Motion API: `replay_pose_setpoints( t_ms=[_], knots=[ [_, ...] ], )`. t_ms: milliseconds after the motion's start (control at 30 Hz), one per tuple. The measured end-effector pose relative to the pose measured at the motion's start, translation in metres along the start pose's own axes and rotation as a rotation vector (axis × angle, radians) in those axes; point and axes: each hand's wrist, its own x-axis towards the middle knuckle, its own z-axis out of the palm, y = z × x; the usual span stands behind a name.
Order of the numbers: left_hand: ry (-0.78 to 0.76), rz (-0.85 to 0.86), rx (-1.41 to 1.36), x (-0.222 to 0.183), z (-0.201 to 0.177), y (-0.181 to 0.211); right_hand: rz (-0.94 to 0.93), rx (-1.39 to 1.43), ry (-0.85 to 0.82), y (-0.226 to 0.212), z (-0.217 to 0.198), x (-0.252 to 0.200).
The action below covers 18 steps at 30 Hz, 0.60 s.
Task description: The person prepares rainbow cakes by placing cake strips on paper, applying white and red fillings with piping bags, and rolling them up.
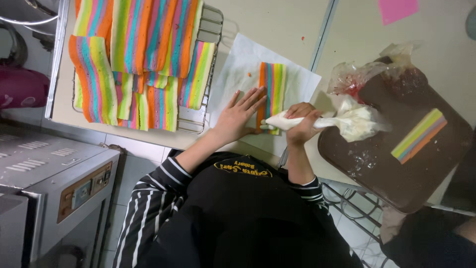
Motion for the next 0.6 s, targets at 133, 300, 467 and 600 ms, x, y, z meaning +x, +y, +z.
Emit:
replay_pose_setpoints(
  t_ms=[133,300,467,600],
  knots=[
    [-0.015,-0.017,-0.004,0.000,-0.002,0.001,-0.052,-0.031,0.034,-0.002,-0.013,0.010],
    [-0.023,-0.016,-0.015,0.000,-0.004,0.002,-0.017,-0.073,-0.004,-0.028,-0.020,0.025],
    [-0.020,-0.013,0.009,0.000,-0.005,0.002,0.139,-0.924,-0.223,-0.071,-0.139,0.026],
    [-0.021,-0.013,0.032,0.002,-0.004,0.002,0.002,-1.717,-0.675,-0.141,-0.088,0.062]
  ],
)
